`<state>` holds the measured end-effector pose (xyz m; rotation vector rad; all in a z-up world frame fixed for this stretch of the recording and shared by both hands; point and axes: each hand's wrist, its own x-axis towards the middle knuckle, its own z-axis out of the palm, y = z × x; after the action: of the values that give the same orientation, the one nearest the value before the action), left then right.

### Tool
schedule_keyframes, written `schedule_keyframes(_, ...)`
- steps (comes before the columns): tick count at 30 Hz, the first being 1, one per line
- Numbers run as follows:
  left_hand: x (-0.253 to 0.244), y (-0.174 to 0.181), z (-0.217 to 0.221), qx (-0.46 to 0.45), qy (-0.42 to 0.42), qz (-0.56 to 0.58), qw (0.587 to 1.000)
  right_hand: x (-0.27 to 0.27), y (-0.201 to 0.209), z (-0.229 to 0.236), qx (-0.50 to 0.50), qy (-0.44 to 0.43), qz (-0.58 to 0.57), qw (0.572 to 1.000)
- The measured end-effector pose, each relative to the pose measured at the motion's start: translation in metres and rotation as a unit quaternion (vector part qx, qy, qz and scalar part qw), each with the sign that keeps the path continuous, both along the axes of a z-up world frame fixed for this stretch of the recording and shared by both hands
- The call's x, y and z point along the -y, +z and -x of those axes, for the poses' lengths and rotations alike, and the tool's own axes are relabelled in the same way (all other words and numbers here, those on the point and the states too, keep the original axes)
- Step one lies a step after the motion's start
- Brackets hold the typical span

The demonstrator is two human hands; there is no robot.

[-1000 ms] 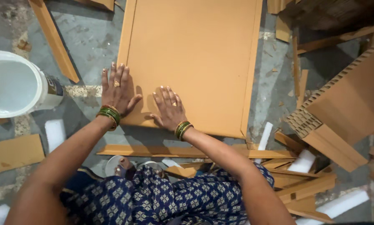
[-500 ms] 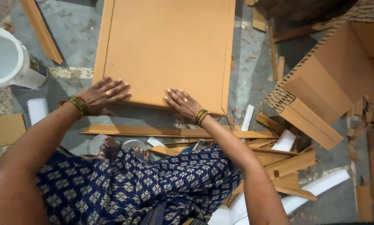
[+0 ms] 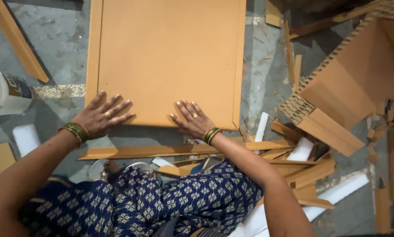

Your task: The person sits on the floor and applies a white substance to the edges of a cardboard strip using a white sponge. They then attach the strip to the edge of a larger cardboard sheet and press it down firmly with both hands to secure the bond.

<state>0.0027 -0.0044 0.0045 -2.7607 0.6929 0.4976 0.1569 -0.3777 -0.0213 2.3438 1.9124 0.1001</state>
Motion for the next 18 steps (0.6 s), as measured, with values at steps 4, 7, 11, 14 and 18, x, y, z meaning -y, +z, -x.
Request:
schedule_keyframes(4,0.006,0.014,0.001,0.014,0.027,0.008,1.0,-0.006,0.0,0.007,0.008,-0.022,-0.038,0.999)
schedule_keyframes(7,0.033,0.021,0.002,0.056,0.066,0.011,0.996,0.007,0.004,0.015,-0.036,-0.119,0.024,0.992)
schedule_keyframes(11,0.116,0.009,-0.033,0.079,-0.03,0.006,0.996,0.041,0.011,0.018,-0.046,-0.157,0.052,0.985)
schedule_keyframes(14,0.181,-0.017,-0.076,0.02,-0.021,0.044,0.999,0.054,0.005,0.009,-0.028,-0.203,0.104,0.973)
schedule_keyframes(18,0.202,-0.05,-0.091,0.184,-0.02,0.179,0.966,0.064,-0.014,0.006,-0.034,-0.207,0.071,0.975)
